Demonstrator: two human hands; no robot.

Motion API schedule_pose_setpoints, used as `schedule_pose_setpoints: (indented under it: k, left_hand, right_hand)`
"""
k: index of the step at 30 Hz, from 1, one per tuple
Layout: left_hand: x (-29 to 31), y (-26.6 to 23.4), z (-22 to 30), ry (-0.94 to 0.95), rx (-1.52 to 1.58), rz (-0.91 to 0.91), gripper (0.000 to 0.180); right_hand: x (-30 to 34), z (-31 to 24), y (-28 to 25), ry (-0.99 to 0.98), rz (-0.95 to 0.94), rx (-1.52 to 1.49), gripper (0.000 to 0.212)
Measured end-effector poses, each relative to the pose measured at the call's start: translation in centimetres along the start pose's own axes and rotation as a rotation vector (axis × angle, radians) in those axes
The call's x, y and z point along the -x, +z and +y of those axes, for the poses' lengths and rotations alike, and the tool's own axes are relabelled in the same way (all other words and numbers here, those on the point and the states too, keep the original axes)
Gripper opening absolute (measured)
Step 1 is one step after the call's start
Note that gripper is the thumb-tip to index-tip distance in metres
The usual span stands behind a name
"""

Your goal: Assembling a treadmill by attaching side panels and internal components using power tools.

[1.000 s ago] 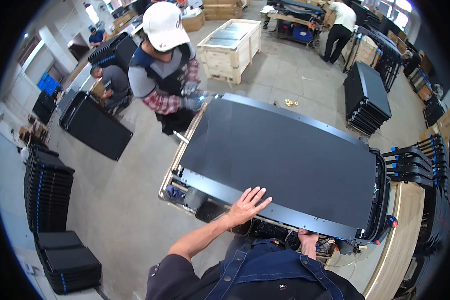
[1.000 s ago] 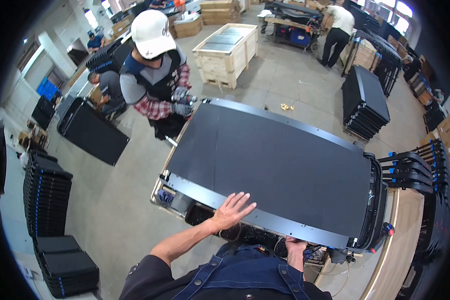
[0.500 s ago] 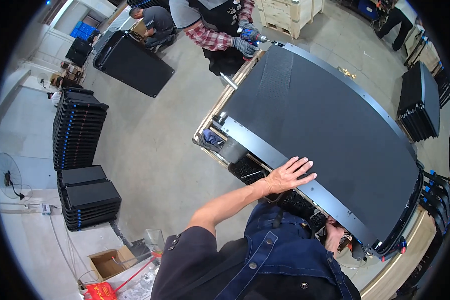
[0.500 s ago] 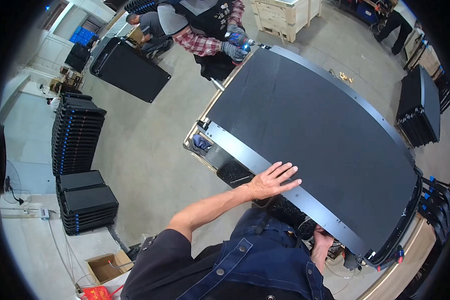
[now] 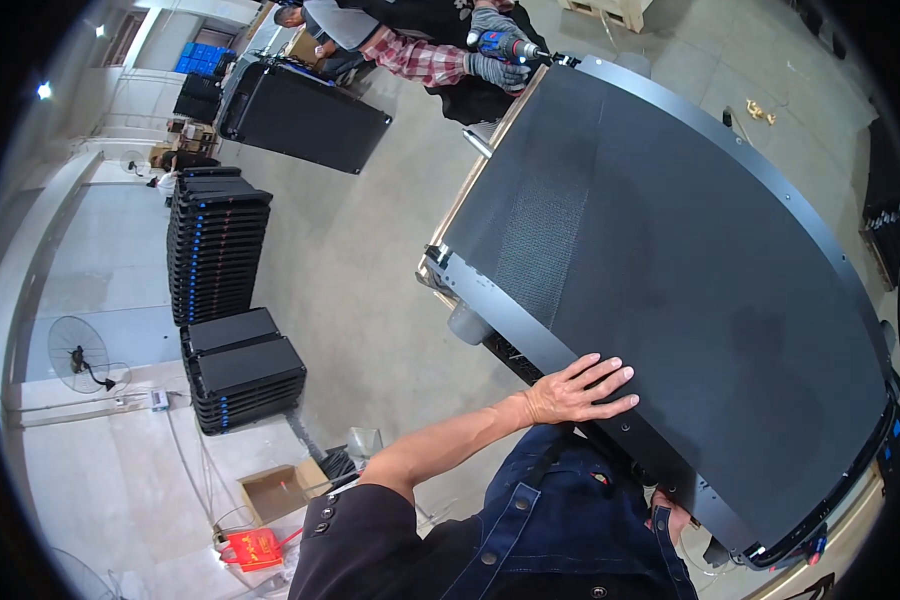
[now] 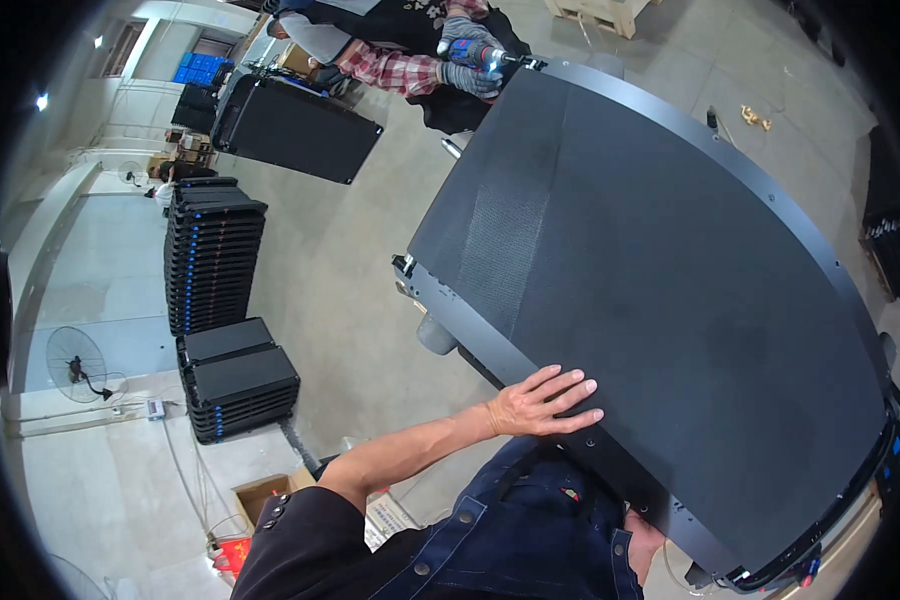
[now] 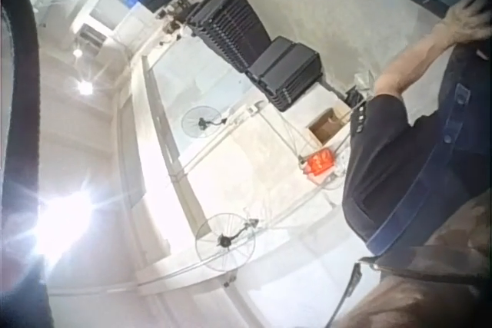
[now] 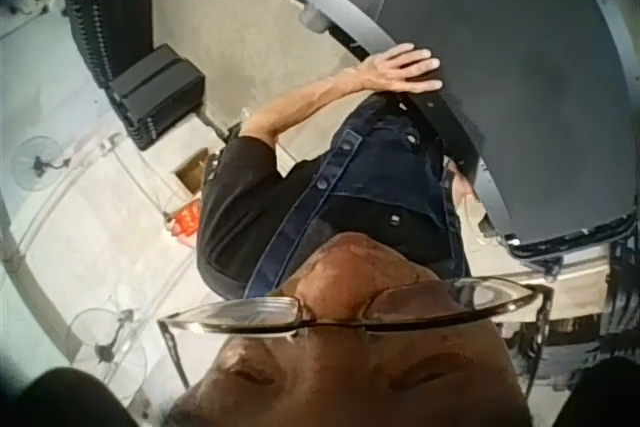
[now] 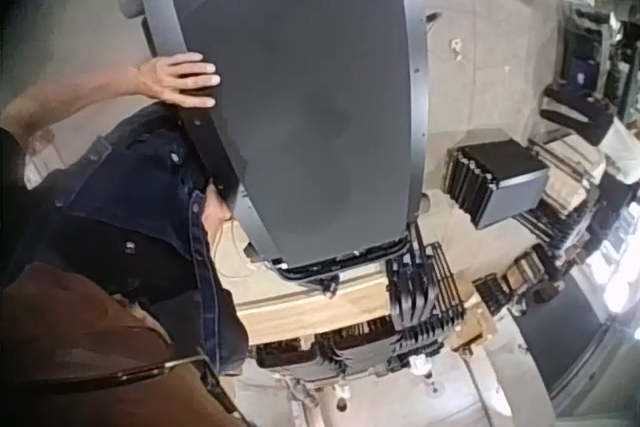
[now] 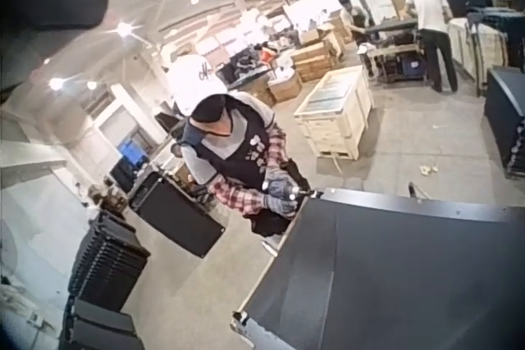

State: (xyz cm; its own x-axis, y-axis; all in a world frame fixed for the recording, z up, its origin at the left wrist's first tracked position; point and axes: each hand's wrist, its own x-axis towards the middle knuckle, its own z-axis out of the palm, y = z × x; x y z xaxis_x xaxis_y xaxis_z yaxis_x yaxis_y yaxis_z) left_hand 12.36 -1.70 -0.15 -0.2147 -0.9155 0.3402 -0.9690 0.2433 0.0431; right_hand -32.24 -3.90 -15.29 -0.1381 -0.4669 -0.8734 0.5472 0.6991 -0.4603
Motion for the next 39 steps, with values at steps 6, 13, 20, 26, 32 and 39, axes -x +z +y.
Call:
schedule_pose_setpoints:
  k: [6, 13, 20, 26, 32, 39]
  left_hand:
    - [-0.3, 0.2, 0.1, -0.015, -0.025, -0.033, 0.043]
    - [-0.3, 0.0, 0.0, 0.003, -0.043, -0.082, 0.045]
    - [0.0, -0.1, 0.3, -0.005, -0.053, -0.078, 0.044]
    - [0.0, -0.3, 0.6, -0.026, 0.041, -0.043, 0.054]
    - [0.8, -0.7, 0.2, -0.022, 0.098, 0.017, 0.052]
    - [1.4, -0.4, -0.6, 0.004, 0.15, 0.133, 0.052]
  right_hand:
    - [-3.1, 1.1, -4.0, -0.269, -0.292, 0.487, 0.033]
    - [-4.3, -0.1, -4.0, -0.097, -0.093, 0.231, 0.032]
    - [-3.6, 0.6, 4.7, 0.032, 0.053, -0.027, 0.032]
    - [-0.5, 0.3, 7.4, 0.116, 0.152, -0.229, 0.032]
    - [1.6, -1.1, 7.2, 0.169, 0.246, -0.426, 0.031]
    - [-3.3, -2.6, 4.2, 0.068, 0.137, -0.486, 0.027]
